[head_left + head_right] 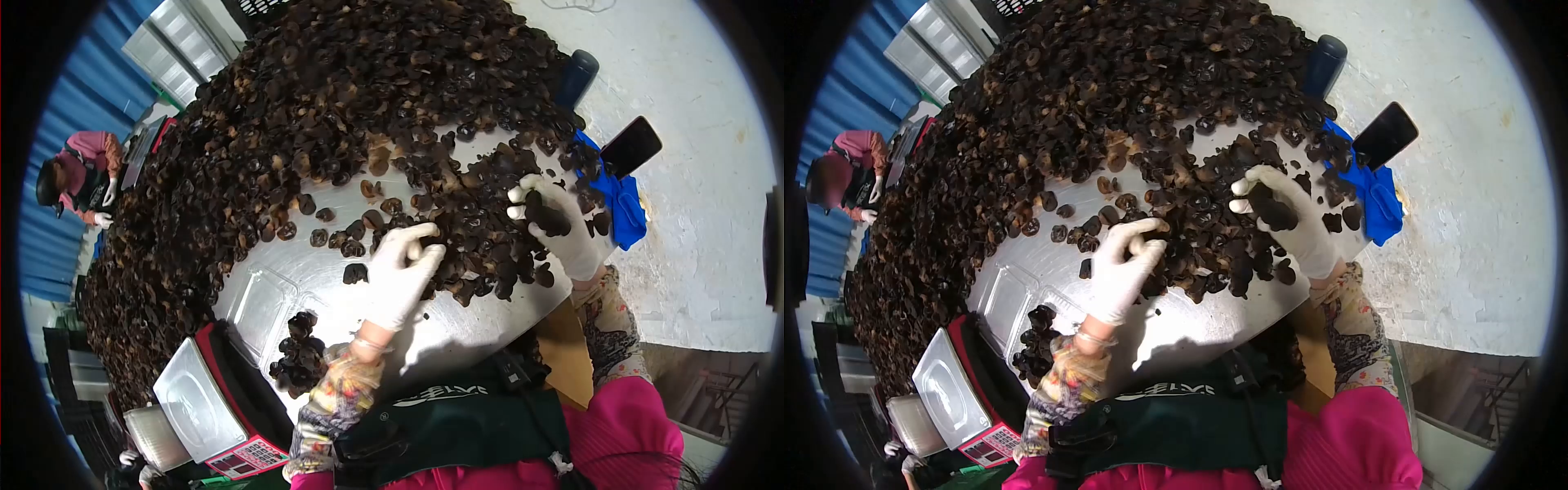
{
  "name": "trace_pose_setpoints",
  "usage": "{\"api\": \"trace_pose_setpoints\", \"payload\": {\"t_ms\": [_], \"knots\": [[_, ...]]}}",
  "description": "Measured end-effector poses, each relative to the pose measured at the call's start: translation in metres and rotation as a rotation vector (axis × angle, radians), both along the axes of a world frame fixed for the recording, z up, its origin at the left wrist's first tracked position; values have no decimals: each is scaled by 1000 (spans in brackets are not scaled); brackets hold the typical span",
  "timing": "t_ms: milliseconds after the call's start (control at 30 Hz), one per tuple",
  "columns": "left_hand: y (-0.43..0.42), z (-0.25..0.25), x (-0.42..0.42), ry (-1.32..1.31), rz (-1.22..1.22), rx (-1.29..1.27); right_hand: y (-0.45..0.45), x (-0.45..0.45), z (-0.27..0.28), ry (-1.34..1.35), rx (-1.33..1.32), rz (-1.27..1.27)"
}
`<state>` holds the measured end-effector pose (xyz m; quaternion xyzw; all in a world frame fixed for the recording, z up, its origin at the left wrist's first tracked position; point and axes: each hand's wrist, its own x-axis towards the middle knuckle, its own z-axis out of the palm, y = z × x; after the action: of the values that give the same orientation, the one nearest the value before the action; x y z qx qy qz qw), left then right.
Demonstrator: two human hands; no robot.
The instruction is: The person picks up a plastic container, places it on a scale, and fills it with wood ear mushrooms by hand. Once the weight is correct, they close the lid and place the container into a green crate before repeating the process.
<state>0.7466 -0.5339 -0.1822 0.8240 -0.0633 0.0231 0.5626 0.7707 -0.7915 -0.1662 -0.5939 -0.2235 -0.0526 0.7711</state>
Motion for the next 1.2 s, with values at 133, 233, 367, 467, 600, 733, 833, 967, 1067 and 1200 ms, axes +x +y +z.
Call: {"api": "trace_pose_setpoints", "payload": {"t_ms": [133,233,367,467,600,733,833,967,1067,1200], "knots": [[-23,-28,19,-354,53,857,-1,9,5,496,-69,204],[-10,-7,8,-254,165,405,14,10,38,556,-379,-3],[34,-5,-13,264,99,-359,30,25,9,-138,-804,2],[47,0,-25,458,149,-863,54,31,-5,-379,-1223,-33],[56,-4,-30,622,130,-1258,74,49,-11,-488,-1460,-51],[67,-17,-32,612,170,-1289,40,54,28,-127,-816,33],[63,-13,-27,590,121,-1250,12,41,49,348,-343,-9],[44,-6,-5,465,73,-846,-14,33,17,298,-807,44],[19,-16,24,174,116,-200,-31,34,30,625,-534,25],[-20,-17,55,-102,145,626,-17,26,27,395,-617,60]]}}
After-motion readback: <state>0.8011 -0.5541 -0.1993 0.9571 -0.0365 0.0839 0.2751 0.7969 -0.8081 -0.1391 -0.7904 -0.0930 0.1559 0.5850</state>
